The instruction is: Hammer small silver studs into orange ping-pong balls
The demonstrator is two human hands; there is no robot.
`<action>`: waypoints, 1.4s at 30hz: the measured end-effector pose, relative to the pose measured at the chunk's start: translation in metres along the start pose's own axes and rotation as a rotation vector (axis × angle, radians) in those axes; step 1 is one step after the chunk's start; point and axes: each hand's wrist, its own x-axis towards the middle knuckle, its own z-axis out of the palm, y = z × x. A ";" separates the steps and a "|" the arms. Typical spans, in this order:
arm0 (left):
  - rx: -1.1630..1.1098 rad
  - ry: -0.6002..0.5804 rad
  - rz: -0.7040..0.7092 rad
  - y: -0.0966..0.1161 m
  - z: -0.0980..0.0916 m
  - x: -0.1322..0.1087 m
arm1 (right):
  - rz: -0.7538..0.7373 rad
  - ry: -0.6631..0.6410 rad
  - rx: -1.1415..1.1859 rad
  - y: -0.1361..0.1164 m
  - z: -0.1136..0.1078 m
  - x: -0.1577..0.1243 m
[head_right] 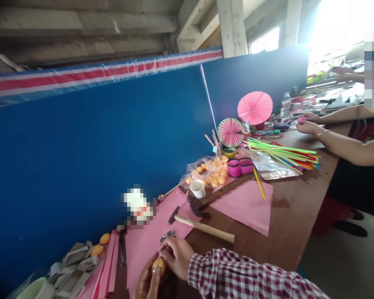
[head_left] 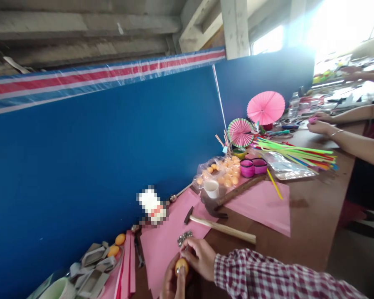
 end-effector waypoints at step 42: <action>0.151 -0.044 0.228 -0.003 0.005 0.003 | -0.091 0.001 -0.185 0.017 0.004 -0.001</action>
